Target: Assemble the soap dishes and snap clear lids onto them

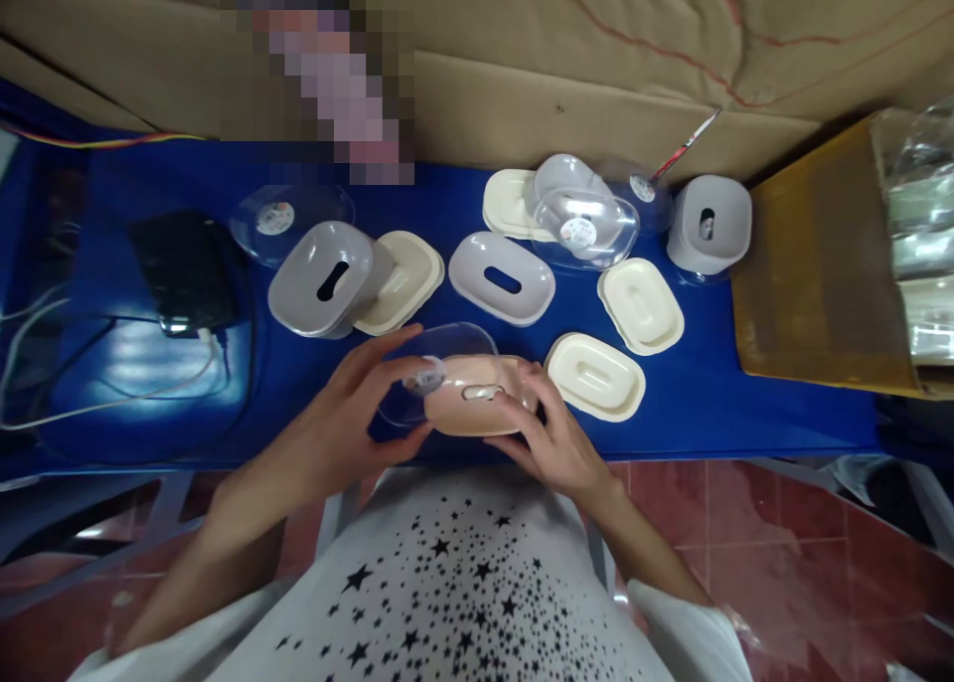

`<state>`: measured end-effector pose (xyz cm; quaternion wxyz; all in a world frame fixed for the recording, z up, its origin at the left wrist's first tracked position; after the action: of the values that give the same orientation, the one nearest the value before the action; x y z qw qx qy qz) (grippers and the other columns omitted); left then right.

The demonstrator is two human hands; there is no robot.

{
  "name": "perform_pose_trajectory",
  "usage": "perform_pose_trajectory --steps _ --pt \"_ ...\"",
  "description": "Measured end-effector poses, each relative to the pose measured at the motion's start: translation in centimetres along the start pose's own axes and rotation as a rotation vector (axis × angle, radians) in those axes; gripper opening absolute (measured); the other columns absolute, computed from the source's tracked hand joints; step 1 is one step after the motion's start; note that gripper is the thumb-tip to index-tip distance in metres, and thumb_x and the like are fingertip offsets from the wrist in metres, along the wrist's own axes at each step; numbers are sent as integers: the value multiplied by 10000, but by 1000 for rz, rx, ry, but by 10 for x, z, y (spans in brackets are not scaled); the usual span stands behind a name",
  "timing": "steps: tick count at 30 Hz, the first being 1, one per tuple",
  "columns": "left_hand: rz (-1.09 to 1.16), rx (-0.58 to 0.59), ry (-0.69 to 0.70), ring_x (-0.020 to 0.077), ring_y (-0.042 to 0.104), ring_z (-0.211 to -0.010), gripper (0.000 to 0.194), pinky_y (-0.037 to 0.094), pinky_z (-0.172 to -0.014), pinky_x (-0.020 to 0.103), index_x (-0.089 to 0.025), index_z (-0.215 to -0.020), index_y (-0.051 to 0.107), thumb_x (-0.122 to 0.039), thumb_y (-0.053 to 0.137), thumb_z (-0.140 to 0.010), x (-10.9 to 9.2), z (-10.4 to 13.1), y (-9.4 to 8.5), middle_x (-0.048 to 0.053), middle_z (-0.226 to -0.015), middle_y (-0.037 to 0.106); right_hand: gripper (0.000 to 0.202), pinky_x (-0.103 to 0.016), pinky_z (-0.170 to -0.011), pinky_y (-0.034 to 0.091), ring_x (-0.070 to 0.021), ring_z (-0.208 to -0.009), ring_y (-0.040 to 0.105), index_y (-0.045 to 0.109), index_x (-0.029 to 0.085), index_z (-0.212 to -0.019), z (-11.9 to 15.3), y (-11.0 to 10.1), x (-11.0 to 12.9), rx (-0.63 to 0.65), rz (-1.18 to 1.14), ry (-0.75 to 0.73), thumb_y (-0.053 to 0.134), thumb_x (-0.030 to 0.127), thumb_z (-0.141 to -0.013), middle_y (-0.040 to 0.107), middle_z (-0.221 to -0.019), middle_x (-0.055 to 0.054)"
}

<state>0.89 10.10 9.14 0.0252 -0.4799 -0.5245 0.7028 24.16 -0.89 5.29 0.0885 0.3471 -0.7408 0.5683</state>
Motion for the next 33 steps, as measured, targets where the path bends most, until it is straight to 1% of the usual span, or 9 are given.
perform_pose_trajectory --steps 3,5,8,11,14,18,22,28,33 --pt "13 60 168 367 444 -1594 514 529 -1220 590 -250 -1487 499 -197 687 -1012 -11 0 15 182 -1708 428 1045 -585 -1295 484 -392 -1647 378 110 379 -1786 -4 1 -6 24 -3 -10 773 191 -1000 31 -1880 -88" --pt "11 86 257 367 396 -1630 545 514 -1240 600 -244 -1507 485 -149 673 -1005 -16 -5 24 187 -1732 408 969 -563 -1310 464 -380 -1662 346 128 402 -1781 -5 0 -10 98 12 -17 707 173 -1038 -22 -1881 -37" --pt "-2 111 335 370 343 -1663 570 448 -1293 637 -238 -1526 492 -129 672 -997 -20 -16 33 189 -1766 369 914 -570 -1291 483 -374 -1658 354 166 409 -1774 -5 -7 -16 150 7 15 700 229 -1054 33 -1879 -35" --pt "-16 103 333 386 325 -1672 584 392 -1317 679 -256 -1529 516 -156 699 -983 -19 -24 38 171 -1779 360 968 -608 -1269 495 -388 -1647 372 186 403 -1771 -6 -13 -21 155 -15 50 779 311 -1010 103 -1871 -65" --pt "11 79 322 395 308 -1679 612 449 -1286 663 -268 -1550 503 -176 713 -983 -16 -24 42 166 -1801 314 979 -584 -1279 491 -364 -1640 395 198 374 -1773 -8 -17 -23 153 -21 54 794 310 -999 198 -1855 -81" --pt "-18 52 329 406 307 -1677 746 467 -1270 661 -260 -1678 362 -222 709 -1018 -9 -13 44 215 -1813 249 917 -579 -1297 476 -337 -1643 399 235 328 -1770 -10 -16 -20 185 -2 -1 765 281 -1023 303 -1824 -108" --pt "-106 49 327 430 330 -1663 864 489 -1253 640 -208 -1736 281 -371 755 -1033 0 -3 45 269 -1790 277 916 -591 -1288 486 -348 -1664 350 233 310 -1771 -12 -10 -15 204 35 -79 762 265 -1025 324 -1814 -114" --pt "-133 -22 335 407 411 -1629 1119 529 -1232 590 -283 -1791 90 -463 827 -968 10 3 48 247 -1796 295 922 -547 -1295 480 -336 -1666 330 215 298 -1774 -18 -6 -7 209 89 -155 746 197 -1027 299 -1813 -112" --pt "-213 -68 387 393 425 -1624 1037 551 -1226 537 -269 -1787 134 -459 786 -1003 12 8 47 232 -1777 343 921 -538 -1287 499 -330 -1679 296 240 344 -1765 -12 -3 -7 223 128 -168 735 129 -1019 294 -1818 -66"
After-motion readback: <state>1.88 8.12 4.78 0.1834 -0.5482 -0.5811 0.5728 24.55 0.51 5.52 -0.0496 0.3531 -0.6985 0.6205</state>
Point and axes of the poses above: each hand's wrist, its own z-axis away from the middle knuckle, its own y-axis out of the palm, x = y × z, the point moved 5 cm from there along -z, towards the middle knuckle
